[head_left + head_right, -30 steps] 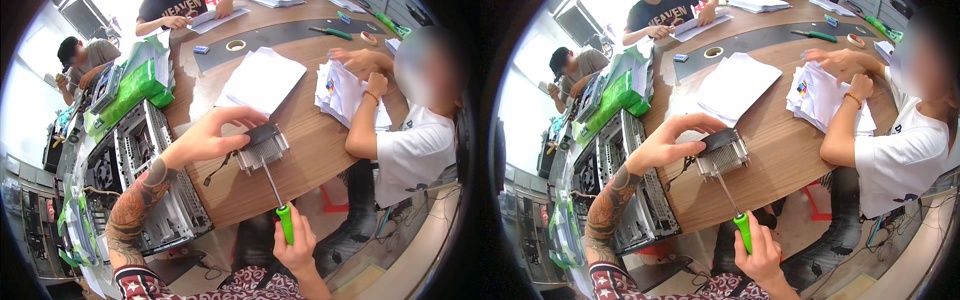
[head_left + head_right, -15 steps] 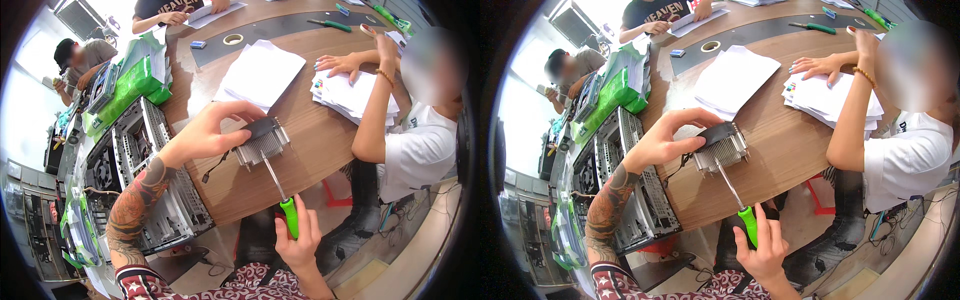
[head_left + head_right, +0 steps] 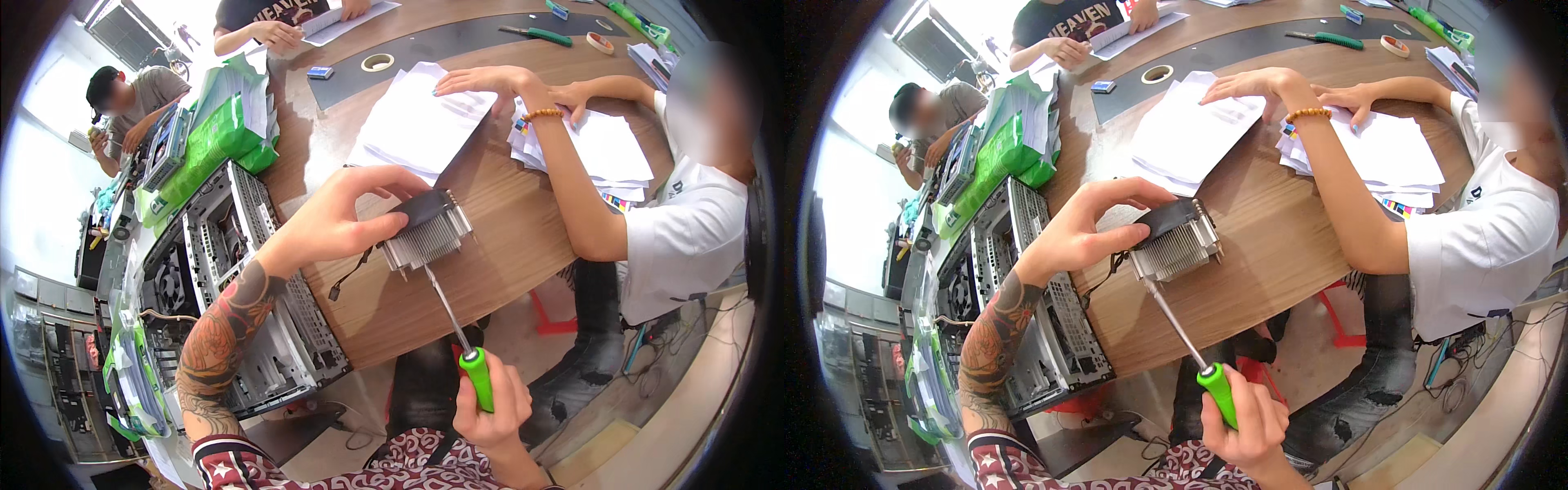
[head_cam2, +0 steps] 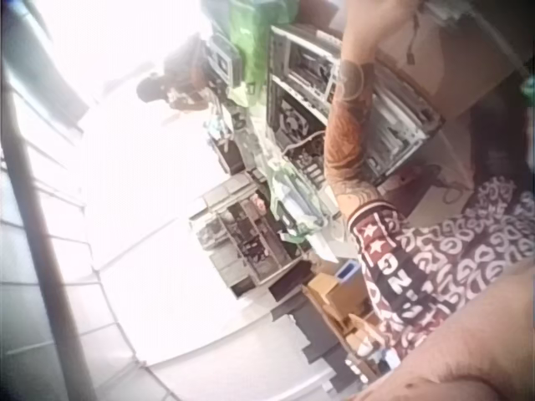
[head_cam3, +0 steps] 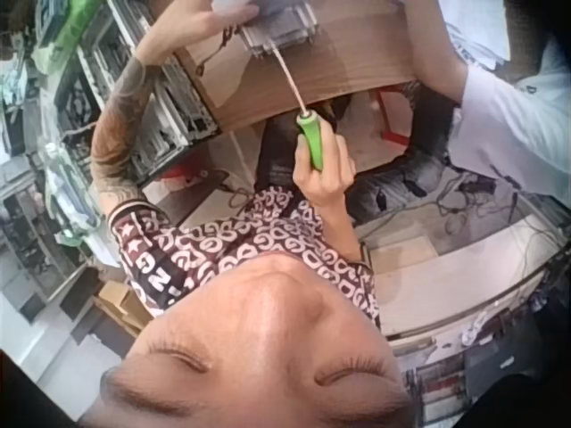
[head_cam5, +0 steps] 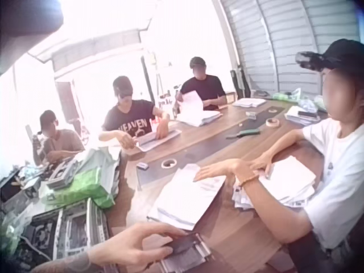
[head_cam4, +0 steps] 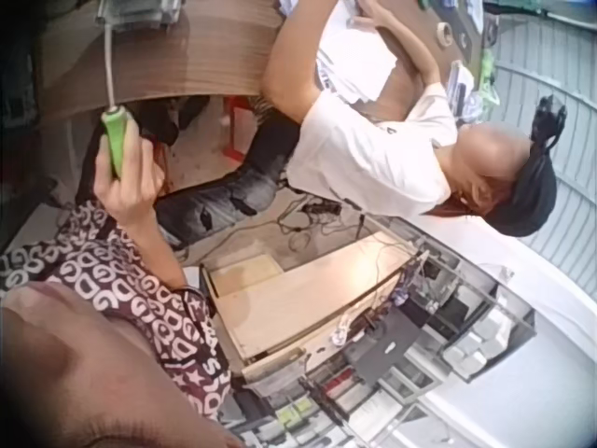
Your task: The person unscrews and removes a fan and heatsink assembly from a computer motherboard using a screwdriver.
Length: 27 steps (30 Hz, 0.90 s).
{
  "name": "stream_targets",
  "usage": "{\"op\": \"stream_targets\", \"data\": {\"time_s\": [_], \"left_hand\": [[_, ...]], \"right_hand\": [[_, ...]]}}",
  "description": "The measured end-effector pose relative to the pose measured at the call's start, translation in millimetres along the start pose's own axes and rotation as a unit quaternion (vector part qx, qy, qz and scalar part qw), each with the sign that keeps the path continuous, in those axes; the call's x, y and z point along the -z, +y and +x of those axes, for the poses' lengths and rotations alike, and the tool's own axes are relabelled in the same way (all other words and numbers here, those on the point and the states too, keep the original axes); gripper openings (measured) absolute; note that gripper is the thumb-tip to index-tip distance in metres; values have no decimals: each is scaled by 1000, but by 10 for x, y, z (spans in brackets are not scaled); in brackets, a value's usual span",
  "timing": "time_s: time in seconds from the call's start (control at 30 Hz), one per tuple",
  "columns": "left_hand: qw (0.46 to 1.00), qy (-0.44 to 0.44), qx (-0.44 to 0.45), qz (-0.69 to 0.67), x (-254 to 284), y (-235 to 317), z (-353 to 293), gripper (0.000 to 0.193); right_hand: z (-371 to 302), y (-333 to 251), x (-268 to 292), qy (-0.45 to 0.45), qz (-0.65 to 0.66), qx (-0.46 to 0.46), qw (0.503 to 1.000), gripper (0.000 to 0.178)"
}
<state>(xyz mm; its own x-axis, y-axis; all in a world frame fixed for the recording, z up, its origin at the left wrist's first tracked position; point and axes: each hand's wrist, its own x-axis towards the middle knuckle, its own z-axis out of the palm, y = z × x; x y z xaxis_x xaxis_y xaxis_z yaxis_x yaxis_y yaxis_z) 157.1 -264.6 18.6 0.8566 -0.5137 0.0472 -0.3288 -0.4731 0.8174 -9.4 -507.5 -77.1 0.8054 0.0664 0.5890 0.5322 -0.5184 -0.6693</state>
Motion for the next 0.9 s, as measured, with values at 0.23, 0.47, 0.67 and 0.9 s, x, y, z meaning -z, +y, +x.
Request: {"op": "stream_targets", "data": {"time_s": [0.23, 0.47, 0.67, 0.9], "left_hand": [[1000, -1, 8, 6, -5, 3, 20, 40], [1000, 4, 13, 5, 8, 31, 12, 38], [1000, -9, 5, -15, 8, -2, 15, 42], [1000, -9, -5, -24, 2, -12, 13, 45]], "right_hand": [[-20, 23, -53, -32, -18, -34, 999, 38], [12, 39, -56, -7, -13, -31, 999, 37], [-8, 80, 1, -49, -32, -41, 997, 38], [-38, 143, -16, -58, -43, -41, 997, 39]]}}
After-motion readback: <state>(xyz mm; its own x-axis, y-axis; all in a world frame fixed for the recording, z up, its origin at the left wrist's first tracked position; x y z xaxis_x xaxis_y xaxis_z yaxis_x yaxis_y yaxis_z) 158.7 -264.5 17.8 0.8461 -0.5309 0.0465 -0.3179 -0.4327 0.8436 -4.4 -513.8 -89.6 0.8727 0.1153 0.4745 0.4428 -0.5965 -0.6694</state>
